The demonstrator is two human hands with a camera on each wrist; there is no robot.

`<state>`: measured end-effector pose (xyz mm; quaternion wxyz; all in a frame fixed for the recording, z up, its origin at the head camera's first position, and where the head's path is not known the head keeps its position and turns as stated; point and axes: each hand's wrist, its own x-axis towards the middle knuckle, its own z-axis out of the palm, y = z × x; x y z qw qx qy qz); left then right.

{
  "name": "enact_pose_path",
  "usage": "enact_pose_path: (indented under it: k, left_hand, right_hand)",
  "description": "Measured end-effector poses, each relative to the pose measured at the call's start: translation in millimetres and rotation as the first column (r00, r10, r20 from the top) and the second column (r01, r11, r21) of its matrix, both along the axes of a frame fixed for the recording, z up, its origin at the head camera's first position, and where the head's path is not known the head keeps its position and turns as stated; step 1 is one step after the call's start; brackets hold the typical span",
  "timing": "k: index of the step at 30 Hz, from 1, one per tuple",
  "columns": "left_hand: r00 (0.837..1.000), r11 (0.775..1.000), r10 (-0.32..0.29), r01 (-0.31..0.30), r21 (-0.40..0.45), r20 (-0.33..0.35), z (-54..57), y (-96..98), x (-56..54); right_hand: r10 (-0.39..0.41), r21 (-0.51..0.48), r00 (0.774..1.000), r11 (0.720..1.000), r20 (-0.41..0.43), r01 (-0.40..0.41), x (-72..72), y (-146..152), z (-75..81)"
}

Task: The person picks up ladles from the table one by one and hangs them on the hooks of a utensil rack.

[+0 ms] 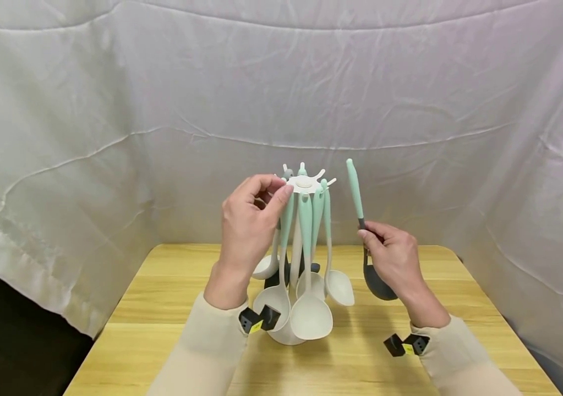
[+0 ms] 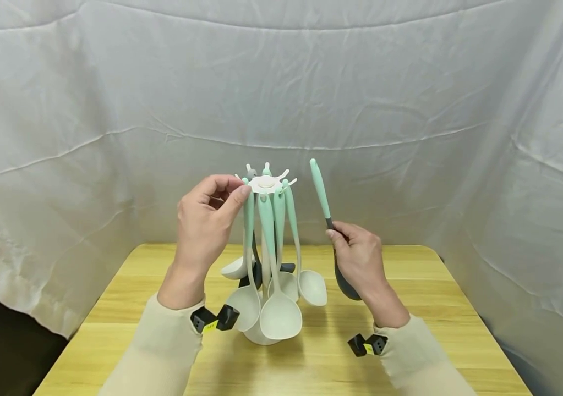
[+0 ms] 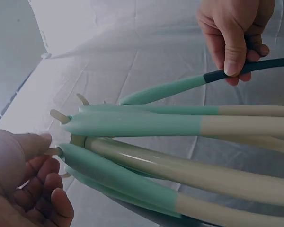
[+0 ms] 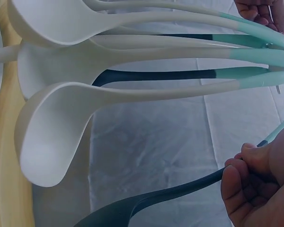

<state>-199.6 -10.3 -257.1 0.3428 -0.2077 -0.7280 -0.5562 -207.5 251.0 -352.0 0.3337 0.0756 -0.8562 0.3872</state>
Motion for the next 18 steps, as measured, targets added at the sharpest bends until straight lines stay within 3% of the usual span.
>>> enact_pose_path:
  k: [7, 18]
  left_hand:
    - [0.995, 0.995, 0.098, -0.098, -0.028, -0.005, 3.4, -0.3, 3.9]
    - [0.993, 0.992, 0.117, -0.118, -0.035, -0.022, 3.2, 0.6, 6.5]
  right_hand:
    - [0.042, 0.001, 0.999, 0.999, 0.017, -0.042, -0.5, -9.0, 6.1]
    - [0.088, 0.0, 0.994, 0.996, 0.072, -0.088, -7.0, -17.3, 6.7]
